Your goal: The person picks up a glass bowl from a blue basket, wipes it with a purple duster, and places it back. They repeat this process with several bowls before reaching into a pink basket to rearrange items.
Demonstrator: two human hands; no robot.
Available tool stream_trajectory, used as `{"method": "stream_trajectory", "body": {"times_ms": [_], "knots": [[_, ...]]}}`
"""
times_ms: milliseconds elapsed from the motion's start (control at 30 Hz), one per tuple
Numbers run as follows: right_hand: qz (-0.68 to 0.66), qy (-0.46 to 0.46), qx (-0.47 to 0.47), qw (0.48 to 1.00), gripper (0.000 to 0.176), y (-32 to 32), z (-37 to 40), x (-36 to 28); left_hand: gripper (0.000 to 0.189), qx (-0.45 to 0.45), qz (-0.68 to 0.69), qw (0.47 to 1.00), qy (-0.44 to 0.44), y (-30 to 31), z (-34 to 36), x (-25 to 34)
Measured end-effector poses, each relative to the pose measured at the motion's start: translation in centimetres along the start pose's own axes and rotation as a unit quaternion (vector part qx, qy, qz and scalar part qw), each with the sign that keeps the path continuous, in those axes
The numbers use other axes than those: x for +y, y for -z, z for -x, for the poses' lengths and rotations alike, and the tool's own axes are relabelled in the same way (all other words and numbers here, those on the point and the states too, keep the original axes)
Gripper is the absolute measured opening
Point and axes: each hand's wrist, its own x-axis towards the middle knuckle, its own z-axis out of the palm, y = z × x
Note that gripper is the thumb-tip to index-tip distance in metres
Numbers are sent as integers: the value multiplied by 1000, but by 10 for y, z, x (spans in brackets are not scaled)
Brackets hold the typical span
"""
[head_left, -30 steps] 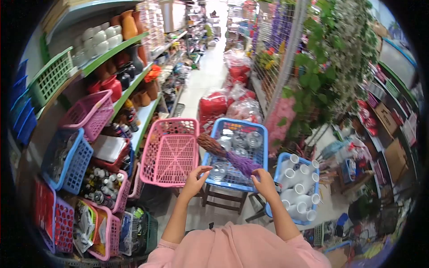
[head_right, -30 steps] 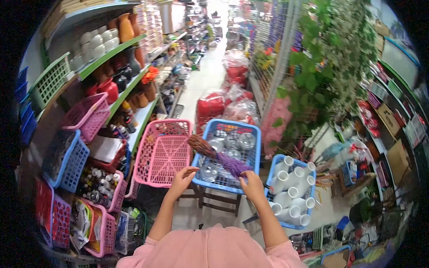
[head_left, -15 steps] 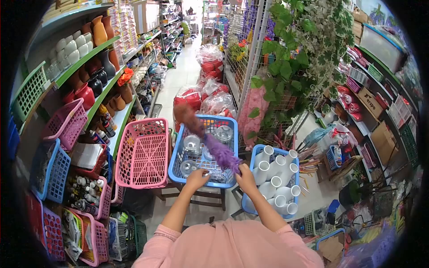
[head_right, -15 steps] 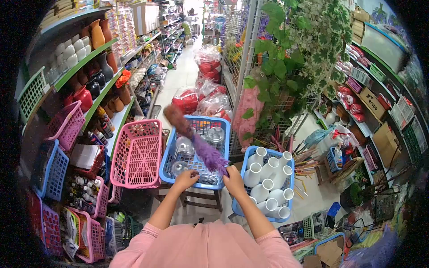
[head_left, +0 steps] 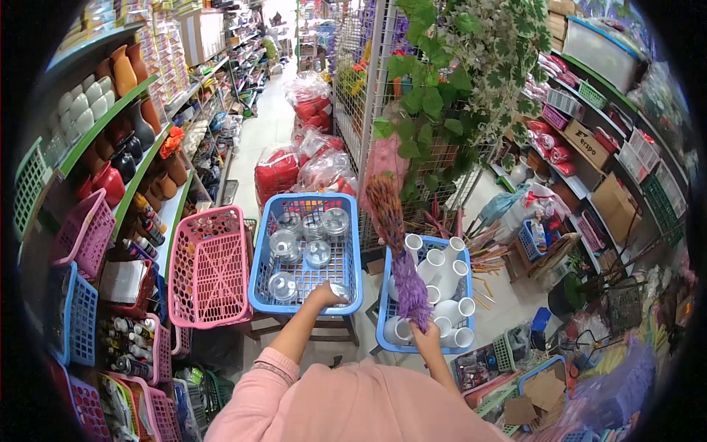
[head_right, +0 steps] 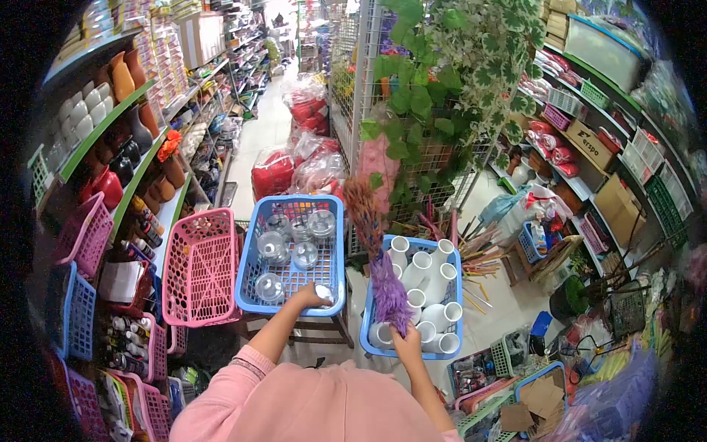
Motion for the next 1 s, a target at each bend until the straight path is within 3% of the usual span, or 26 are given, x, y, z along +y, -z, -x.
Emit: {"method": "stream_trajectory", "body": {"times_ms": [100, 200, 267, 367, 533, 600, 667, 700, 733, 800, 833, 867, 900, 933, 1000], "knots": [[-28, 37, 19, 999, 20, -6, 7, 2, 129, -12, -66, 998, 3, -13, -19, -11], [-28, 11, -20, 999, 22, -8, 3, 0, 122, 0, -137, 990, -12, -12, -10, -2], [-18, 3, -36, 999, 23, -8, -3, -8, 112, 19, -149, 989, -4, -10, 1, 9], [-14, 7, -46, 999, 24, -14, -8, -21, 97, -28, -197, 980, -23, -10, -7, 12], [-48, 27, -39, 998, 22, -20, -12, -18, 98, -10, -214, 976, -36, 9, 17, 28], [-77, -62, -41, 994, 22, -19, -9, -19, 98, -1, -201, 978, -47, 21, 21, 22], [-76, -111, -38, 990, 23, -15, -8, -28, 101, 41, 58, 995, -65, 28, 11, -7], [-74, -161, -35, 984, 23, -14, -8, -30, 98, 89, 105, 979, -151, 36, 19, -12], [-74, -161, -37, 983, 23, -13, -9, -25, 98, 90, 105, 979, -149, 40, 26, -13], [-64, -106, -70, 990, 26, -11, -12, -6, 92, 28, 389, 915, -108, 65, 69, 3], [-64, -104, -74, 990, 26, -13, -15, 2, 83, 5, 444, 891, -92, 64, 68, -7], [-40, 1, -65, 997, 27, -16, -18, 9, 83, 9, 446, 891, -90, 67, 77, -7], [-16, 106, -56, 993, 29, -19, -20, 6, 81, -40, 562, 812, -154, 70, 91, -6], [-18, 109, -61, 992, 29, -20, -20, 2, 80, -87, 662, 712, -215, 74, 100, -4], [68, 80, -96, 990, 32, -20, -15, -29, 80, -73, 685, 688, -230, 72, 97, -10]]}}
